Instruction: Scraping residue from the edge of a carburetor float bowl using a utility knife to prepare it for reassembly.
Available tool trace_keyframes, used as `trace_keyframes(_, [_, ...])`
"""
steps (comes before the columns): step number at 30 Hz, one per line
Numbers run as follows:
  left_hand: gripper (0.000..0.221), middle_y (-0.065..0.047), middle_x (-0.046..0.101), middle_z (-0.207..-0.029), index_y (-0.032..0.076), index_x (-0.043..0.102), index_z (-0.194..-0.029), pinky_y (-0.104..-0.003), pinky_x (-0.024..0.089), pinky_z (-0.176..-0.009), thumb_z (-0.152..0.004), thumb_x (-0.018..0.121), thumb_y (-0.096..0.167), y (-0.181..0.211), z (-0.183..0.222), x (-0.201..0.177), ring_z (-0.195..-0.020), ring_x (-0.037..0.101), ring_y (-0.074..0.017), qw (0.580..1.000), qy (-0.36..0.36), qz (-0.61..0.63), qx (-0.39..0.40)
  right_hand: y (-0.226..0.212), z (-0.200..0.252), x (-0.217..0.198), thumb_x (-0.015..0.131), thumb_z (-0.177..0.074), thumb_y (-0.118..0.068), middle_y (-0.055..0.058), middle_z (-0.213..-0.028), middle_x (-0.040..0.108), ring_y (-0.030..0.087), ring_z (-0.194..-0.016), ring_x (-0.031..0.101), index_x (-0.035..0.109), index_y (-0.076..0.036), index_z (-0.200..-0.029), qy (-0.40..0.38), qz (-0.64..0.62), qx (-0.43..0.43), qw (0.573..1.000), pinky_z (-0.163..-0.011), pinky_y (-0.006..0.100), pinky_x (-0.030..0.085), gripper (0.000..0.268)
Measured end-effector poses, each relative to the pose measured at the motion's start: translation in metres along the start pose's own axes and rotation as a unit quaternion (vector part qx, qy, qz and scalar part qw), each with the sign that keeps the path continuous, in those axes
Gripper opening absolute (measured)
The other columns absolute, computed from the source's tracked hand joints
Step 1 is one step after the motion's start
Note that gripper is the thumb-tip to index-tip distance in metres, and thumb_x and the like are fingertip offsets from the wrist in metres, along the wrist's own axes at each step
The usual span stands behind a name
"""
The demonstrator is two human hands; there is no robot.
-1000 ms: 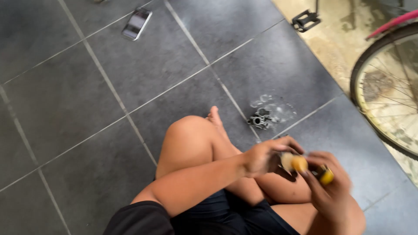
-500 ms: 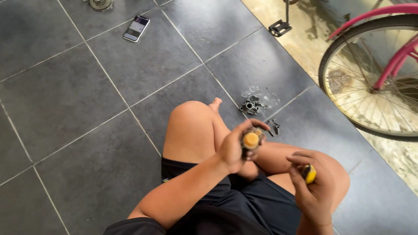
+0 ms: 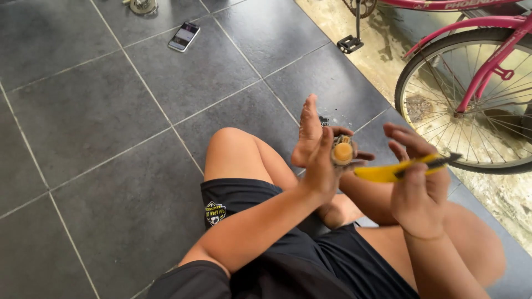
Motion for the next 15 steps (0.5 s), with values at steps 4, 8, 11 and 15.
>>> trace_keyframes(4, [0.047, -0.008, 0.062, -0.076, 0.013, 0.056, -0.119, -0.022, 0.054, -0.054, -0.114, 0.034, 0.054, -0.061, -0.035, -0.014, -0.063, 0.066, -0.0168, 0.999, -0.008, -0.011, -0.031, 0.009, -0.031, 0.025, 0.041, -0.112, -0.041, 0.026, -0.136, 0.058, 0.034, -0.136, 0.052, 0.058, 0.007, -0.132, 0.017, 0.092, -0.116, 0.989, -0.116, 0.046, 0.039, 0.055])
trace_keyframes(8, [0.038, -0.007, 0.058, -0.074, 0.009, 0.055, -0.111, -0.026, 0.046, -0.057, -0.113, 0.038, 0.043, -0.058, -0.052, -0.010, -0.058, 0.056, -0.0152, 0.999, 0.019, 0.038, -0.023, 0.013, -0.029, 0.026, 0.044, -0.107, -0.035, 0.024, -0.127, 0.063, 0.039, -0.128, 0.059, 0.065, 0.004, -0.121, 0.029, 0.202, -0.128, 0.970, -0.112, 0.050, 0.046, 0.047])
trace_keyframes(11, [0.030, -0.010, 0.054, -0.072, 0.007, 0.054, -0.108, -0.030, 0.041, -0.054, -0.107, 0.037, 0.031, -0.046, -0.059, -0.020, -0.055, 0.050, -0.0172, 0.997, -0.021, 0.038, -0.063, 0.009, -0.011, 0.004, 0.037, -0.107, -0.039, 0.016, -0.100, 0.063, 0.027, -0.094, 0.059, 0.055, 0.004, -0.120, 0.065, 0.245, -0.008, 0.967, -0.086, 0.040, 0.049, 0.048])
trace_keyframes(15, [0.026, -0.015, 0.056, -0.078, 0.005, 0.058, -0.111, -0.027, 0.039, -0.053, -0.104, 0.038, 0.021, -0.028, -0.078, -0.024, -0.052, 0.044, -0.0163, 0.983, -0.139, 0.036, -0.114, 0.006, -0.026, -0.020, 0.039, -0.105, -0.026, 0.006, -0.074, 0.062, 0.019, -0.057, 0.055, 0.041, -0.002, -0.127, -0.031, 0.305, 0.180, 0.935, -0.061, 0.036, 0.046, 0.033])
Point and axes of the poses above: each hand's wrist, its own z-axis away from the middle knuckle, its own x-axis out of the palm, y = z × x, the point moved 1 cm from there along -z, towards the middle knuckle
